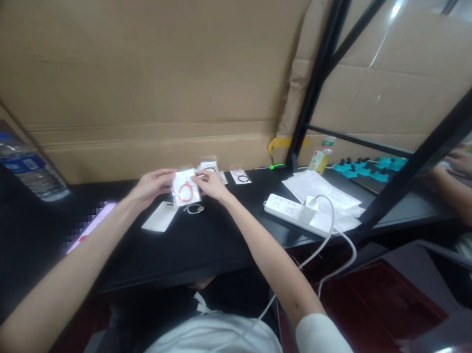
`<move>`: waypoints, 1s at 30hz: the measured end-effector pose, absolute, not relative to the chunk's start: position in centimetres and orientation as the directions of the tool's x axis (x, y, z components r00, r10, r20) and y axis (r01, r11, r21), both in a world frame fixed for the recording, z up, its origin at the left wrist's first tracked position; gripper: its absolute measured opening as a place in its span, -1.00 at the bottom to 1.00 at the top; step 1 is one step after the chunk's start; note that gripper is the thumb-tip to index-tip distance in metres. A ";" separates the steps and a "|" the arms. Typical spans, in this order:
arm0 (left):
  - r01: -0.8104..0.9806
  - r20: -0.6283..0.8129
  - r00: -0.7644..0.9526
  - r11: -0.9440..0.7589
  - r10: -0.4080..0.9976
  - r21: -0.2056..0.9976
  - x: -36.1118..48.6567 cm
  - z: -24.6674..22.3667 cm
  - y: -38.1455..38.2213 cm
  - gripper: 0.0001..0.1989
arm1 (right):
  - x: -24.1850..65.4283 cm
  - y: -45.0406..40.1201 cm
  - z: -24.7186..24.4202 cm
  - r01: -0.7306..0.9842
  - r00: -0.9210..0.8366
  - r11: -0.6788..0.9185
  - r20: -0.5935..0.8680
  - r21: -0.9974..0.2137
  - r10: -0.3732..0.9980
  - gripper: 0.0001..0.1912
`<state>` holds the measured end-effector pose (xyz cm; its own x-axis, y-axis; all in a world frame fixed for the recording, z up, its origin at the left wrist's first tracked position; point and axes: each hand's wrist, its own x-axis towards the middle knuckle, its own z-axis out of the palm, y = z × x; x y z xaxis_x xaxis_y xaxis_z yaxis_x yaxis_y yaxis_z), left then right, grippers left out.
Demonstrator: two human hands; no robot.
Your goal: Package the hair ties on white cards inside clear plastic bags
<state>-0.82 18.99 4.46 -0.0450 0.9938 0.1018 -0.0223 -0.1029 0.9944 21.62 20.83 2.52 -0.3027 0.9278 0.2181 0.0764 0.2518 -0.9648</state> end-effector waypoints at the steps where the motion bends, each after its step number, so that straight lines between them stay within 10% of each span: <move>1: -0.020 0.100 -0.066 -0.102 0.993 0.995 -0.9 4.4 19.1 -0.75 | 21.7 20.7 2.4 0.096 -0.324 0.303 0.258 -0.948 0.910 -0.70; 11: -0.074 0.074 -0.246 -0.095 0.967 0.993 -1.3 4.6 19.4 -0.74 | 22.0 19.7 3.0 0.042 -0.549 0.400 0.313 -0.916 0.775 -0.58; 18: 0.239 0.185 -0.310 -0.111 0.933 0.965 -1.6 4.6 19.4 -0.62 | 22.7 22.1 3.1 -0.030 -0.185 0.448 0.445 -0.894 0.876 -0.80; 20: 0.609 0.288 -0.319 -0.037 0.903 0.792 -2.4 4.2 19.7 -0.62 | 23.3 22.9 2.9 -0.034 -0.073 0.441 0.443 -0.897 0.894 -0.75; 26: 0.987 0.228 -0.124 0.097 0.966 0.128 -3.6 3.2 19.4 -0.45 | 24.5 24.5 1.9 0.156 -0.075 0.470 0.463 -0.869 0.883 -0.73; 30: 0.992 0.127 -0.108 0.097 0.986 0.084 -3.5 3.2 19.2 -0.36 | 24.6 25.0 1.4 0.361 -0.118 0.517 0.512 -0.776 0.851 -0.76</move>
